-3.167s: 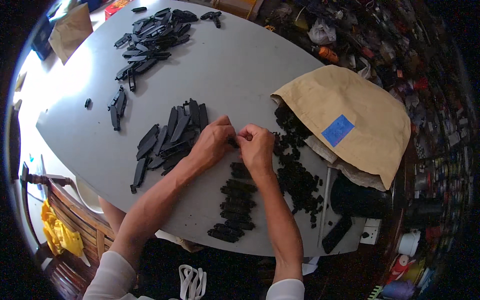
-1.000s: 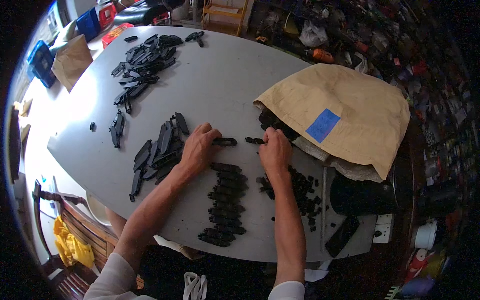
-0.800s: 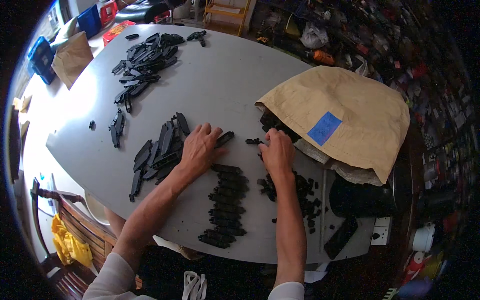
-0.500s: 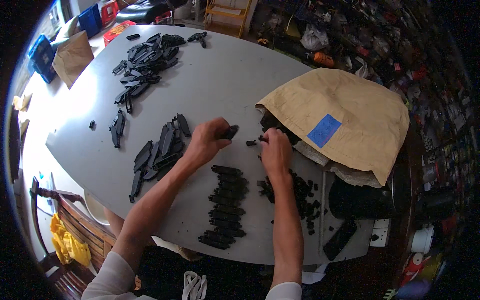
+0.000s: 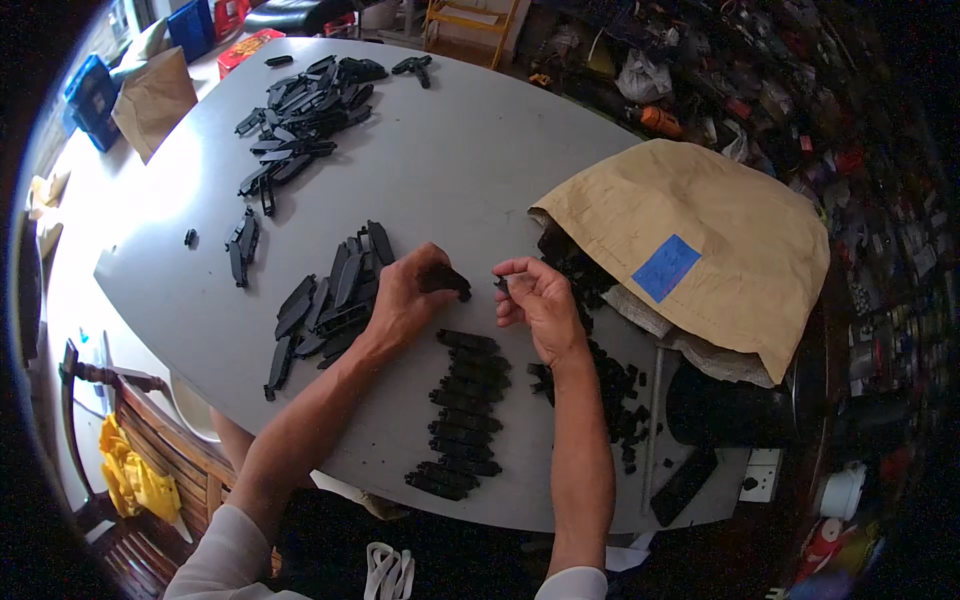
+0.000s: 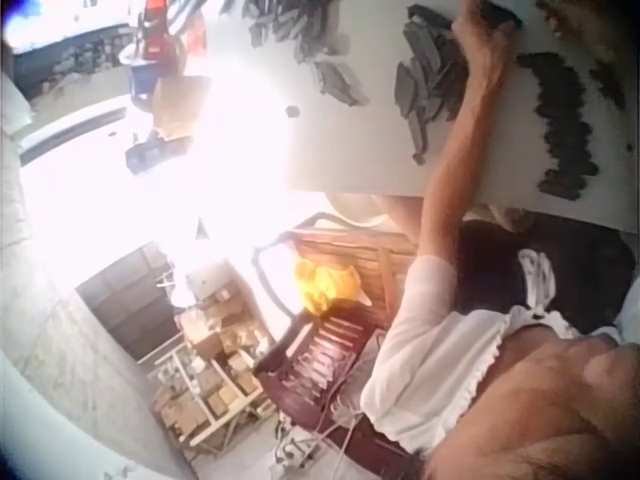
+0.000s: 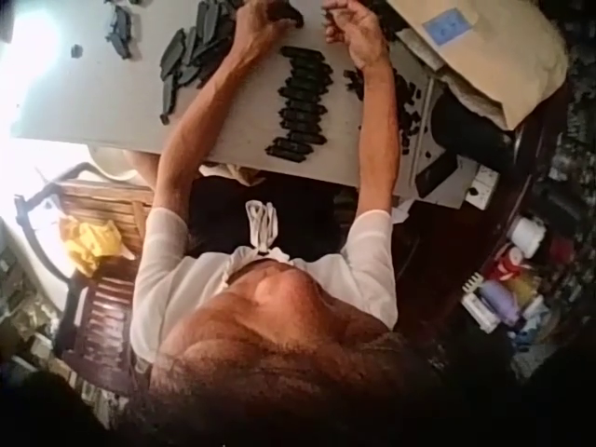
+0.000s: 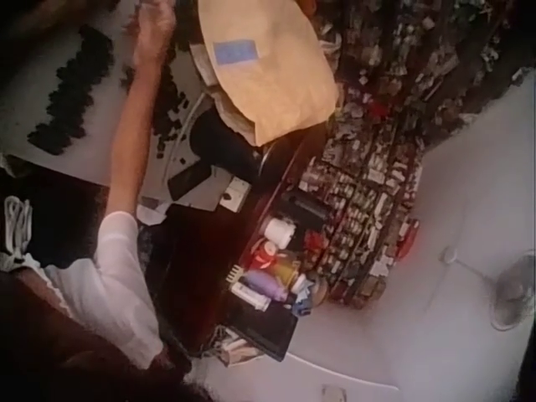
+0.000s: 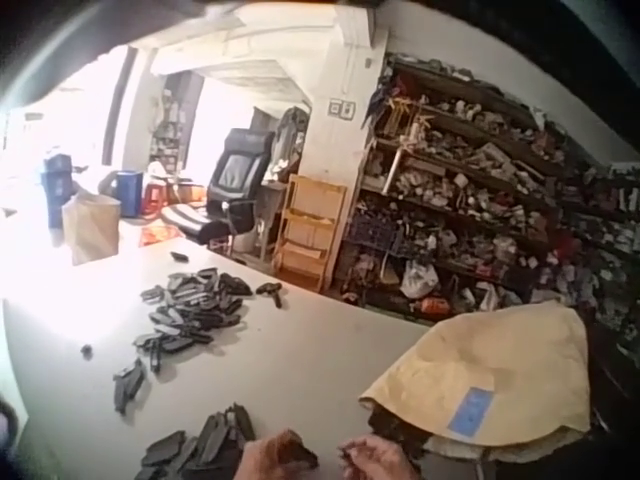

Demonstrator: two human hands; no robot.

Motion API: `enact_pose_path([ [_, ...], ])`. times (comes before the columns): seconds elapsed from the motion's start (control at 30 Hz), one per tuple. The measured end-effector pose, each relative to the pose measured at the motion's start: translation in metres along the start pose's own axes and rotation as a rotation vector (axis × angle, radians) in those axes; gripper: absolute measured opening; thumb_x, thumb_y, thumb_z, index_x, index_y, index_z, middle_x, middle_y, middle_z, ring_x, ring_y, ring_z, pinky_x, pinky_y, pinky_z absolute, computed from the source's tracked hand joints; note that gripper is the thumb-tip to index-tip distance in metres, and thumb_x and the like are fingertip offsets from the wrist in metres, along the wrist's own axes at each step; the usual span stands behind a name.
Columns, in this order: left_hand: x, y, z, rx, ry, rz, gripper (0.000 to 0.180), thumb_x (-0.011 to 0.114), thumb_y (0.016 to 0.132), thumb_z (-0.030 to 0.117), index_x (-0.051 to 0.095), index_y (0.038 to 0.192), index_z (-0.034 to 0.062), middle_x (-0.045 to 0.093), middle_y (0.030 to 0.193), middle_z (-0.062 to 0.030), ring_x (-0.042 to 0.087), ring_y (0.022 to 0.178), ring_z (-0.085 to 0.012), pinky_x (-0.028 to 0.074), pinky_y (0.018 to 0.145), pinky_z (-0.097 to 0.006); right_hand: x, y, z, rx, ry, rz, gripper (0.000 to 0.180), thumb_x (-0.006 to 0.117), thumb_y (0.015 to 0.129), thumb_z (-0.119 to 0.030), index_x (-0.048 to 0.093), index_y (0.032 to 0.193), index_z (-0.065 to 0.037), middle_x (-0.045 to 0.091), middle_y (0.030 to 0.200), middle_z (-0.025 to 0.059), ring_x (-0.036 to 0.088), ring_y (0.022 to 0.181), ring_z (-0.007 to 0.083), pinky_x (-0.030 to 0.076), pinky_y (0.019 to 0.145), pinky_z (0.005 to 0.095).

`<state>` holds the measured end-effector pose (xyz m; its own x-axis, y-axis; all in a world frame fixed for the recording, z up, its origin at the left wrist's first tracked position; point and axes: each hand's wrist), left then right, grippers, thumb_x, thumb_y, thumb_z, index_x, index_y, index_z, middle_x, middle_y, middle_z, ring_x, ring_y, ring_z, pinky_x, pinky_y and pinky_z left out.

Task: Manually assembling small black plastic components on a table in a workshop environment.

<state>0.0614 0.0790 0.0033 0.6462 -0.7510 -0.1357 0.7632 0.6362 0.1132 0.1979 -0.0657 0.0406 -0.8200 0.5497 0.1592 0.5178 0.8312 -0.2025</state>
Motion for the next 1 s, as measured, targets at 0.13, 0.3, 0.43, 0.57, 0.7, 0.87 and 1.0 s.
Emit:
enact_pose_path([
  [0.13, 0.0, -0.005, 0.007, 0.077, 0.292, -0.011, 0.022, 0.072, 0.063, -0.006, 0.062, 0.082, 0.0009, 0.059, 0.087, -0.01, 0.059, 0.079, -0.0227, 0.049, 0.071, -0.032, 0.002, 0.0, 0.001, 0.011, -0.038, -0.021, 0.016, 0.053, 0.094, -0.01, 0.057, 0.108, -0.001, 0.061, 0.078, 0.0057, 0.059, 0.063, 0.0104, 0.053, 0.057, 0.0248],
  [0.3, 0.0, -0.005, -0.006, 0.296, 0.512, 0.073, 0.023, 0.075, 0.058, -0.002, 0.065, 0.079, 0.0029, 0.056, 0.09, -0.0111, 0.053, 0.089, -0.031, 0.045, 0.077, -0.038, -0.003, 0.006, 0.009, 0.029, -0.095, 0.029, 0.012, 0.056, 0.093, -0.01, 0.057, 0.099, 0.001, 0.063, 0.082, 0.0078, 0.062, 0.065, 0.0119, 0.054, 0.057, 0.0254],
  [0.43, -0.006, -0.004, -0.008, 0.239, 0.488, 0.02, 0.029, 0.076, 0.058, -0.001, 0.064, 0.083, 0.0031, 0.057, 0.088, -0.0107, 0.053, 0.09, -0.0313, 0.044, 0.077, -0.039, 0.017, 0.012, 0.008, -0.007, -0.175, 0.057, 0.008, 0.053, 0.092, -0.006, 0.056, 0.094, 0.001, 0.062, 0.078, 0.01, 0.061, 0.06, 0.0132, 0.054, 0.054, 0.0268],
  [0.57, -0.005, -0.005, -0.008, 0.246, 0.482, 0.021, 0.03, 0.076, 0.058, -0.001, 0.063, 0.085, 0.0028, 0.057, 0.087, -0.0107, 0.052, 0.089, -0.0312, 0.044, 0.076, -0.039, 0.037, 0.015, -0.003, 0.049, -0.434, 0.166, 0.008, 0.055, 0.091, -0.006, 0.056, 0.086, 0.001, 0.06, 0.068, 0.0073, 0.058, 0.053, 0.0115, 0.05, 0.047, 0.0246],
  [0.7, -0.002, -0.004, -0.007, 0.244, 0.5, 0.01, 0.029, 0.076, 0.058, -0.001, 0.063, 0.083, 0.0027, 0.056, 0.086, -0.0107, 0.052, 0.088, -0.0312, 0.044, 0.075, -0.039, 0.042, 0.018, -0.002, -0.004, -0.7, 0.232, 0.008, 0.057, 0.089, -0.005, 0.056, 0.082, 0.0, 0.059, 0.063, 0.0044, 0.055, 0.05, 0.0084, 0.045, 0.044, 0.0226],
  [0.87, -0.004, -0.005, -0.007, 0.253, 0.494, 0.022, 0.028, 0.076, 0.058, -0.001, 0.062, 0.082, 0.0029, 0.056, 0.086, -0.0105, 0.052, 0.087, -0.0313, 0.044, 0.075, -0.04, 0.033, 0.027, 0.02, -0.239, -0.894, 0.174, 0.008, 0.057, 0.088, -0.005, 0.056, 0.082, -0.001, 0.058, 0.064, 0.0038, 0.053, 0.05, 0.007, 0.044, 0.043, 0.022],
  [1.0, -0.004, -0.004, -0.009, 0.258, 0.489, 0.025, 0.029, 0.075, 0.056, -0.002, 0.062, 0.081, 0.0028, 0.056, 0.085, -0.0104, 0.051, 0.087, -0.0315, 0.044, 0.074, -0.04, 0.05, 0.022, 0.0, 0.018, -0.565, 0.17, 0.007, 0.058, 0.088, -0.004, 0.057, 0.082, 0.0, 0.059, 0.065, 0.0038, 0.054, 0.05, 0.0075, 0.046, 0.043, 0.0232],
])
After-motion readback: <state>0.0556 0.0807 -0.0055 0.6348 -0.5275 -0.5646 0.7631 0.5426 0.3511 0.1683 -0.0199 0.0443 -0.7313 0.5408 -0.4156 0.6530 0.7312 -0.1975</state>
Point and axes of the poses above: each hand's wrist, its own y-axis towards the middle knuckle, its own x-axis out of the palm, z = x × y
